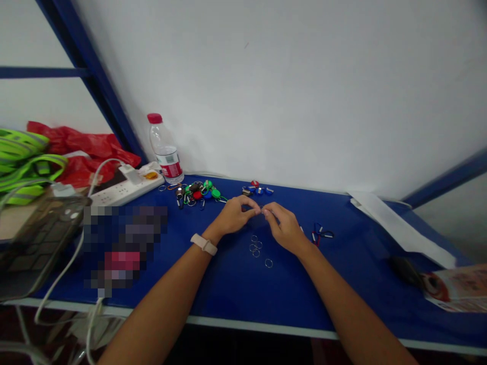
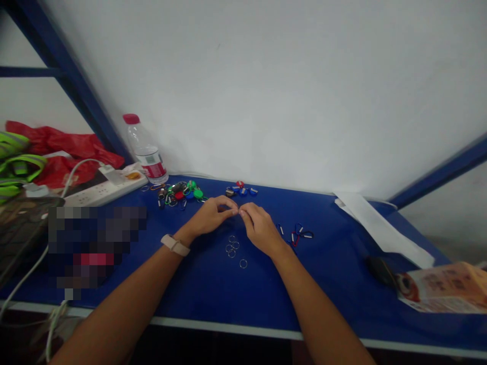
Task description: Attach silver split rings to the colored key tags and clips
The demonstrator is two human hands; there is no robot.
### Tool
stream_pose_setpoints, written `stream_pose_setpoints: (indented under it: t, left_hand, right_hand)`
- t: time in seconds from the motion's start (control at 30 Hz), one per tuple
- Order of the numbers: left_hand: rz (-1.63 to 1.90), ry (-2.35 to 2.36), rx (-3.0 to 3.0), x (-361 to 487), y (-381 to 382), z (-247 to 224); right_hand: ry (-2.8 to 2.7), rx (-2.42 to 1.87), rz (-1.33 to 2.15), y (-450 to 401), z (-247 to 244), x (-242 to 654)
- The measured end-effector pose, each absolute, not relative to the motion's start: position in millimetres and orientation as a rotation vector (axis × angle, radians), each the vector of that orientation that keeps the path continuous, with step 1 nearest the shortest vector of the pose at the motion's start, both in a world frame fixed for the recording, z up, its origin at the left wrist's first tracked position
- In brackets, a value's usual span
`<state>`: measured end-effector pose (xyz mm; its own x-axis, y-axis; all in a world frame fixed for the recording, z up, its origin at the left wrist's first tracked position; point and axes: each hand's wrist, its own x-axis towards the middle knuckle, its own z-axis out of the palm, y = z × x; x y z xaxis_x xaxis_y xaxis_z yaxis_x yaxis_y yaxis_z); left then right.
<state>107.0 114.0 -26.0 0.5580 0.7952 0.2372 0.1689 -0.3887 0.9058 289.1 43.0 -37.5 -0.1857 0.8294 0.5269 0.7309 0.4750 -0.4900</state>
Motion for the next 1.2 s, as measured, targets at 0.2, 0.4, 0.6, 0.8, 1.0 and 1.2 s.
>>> stream_pose_setpoints:
  t: [0.2, 0.4, 0.6, 0.8, 1.0, 1.2]
  left_hand:
    - [0.828, 0.764, 1.849, 106.6, 112.7, -26.6]
    - [0.793, 0.707, 1.839, 107.0, 111.9, -26.4]
    - [0.864, 0.623, 1.523, 105.4, 113.5, -21.6]
    - [1.185, 0.569, 0.847, 93.6, 126.3, -12.7]
    - [1.25, 0.687, 0.742, 92.4, 132.3, -13.5]
    - [1.215, 0.731, 0.742, 98.4, 129.3, -17.4]
  right_hand:
    - [-1.911, -1.343, 0.106, 43.4, -37.6, 290.6]
    - [-1.799, -1.445, 0.033, 46.3, -37.5, 296.6]
    - [-1.744, -1.49, -0.005, 47.8, -34.7, 300.6]
    - [-1.68, -1.52, -0.035, 48.2, -32.4, 304.0]
    - [-1.746, -1.52, 0.013, 49.6, -35.9, 302.5]
    - [-1.755, -1.499, 0.046, 48.3, -33.6, 301.9]
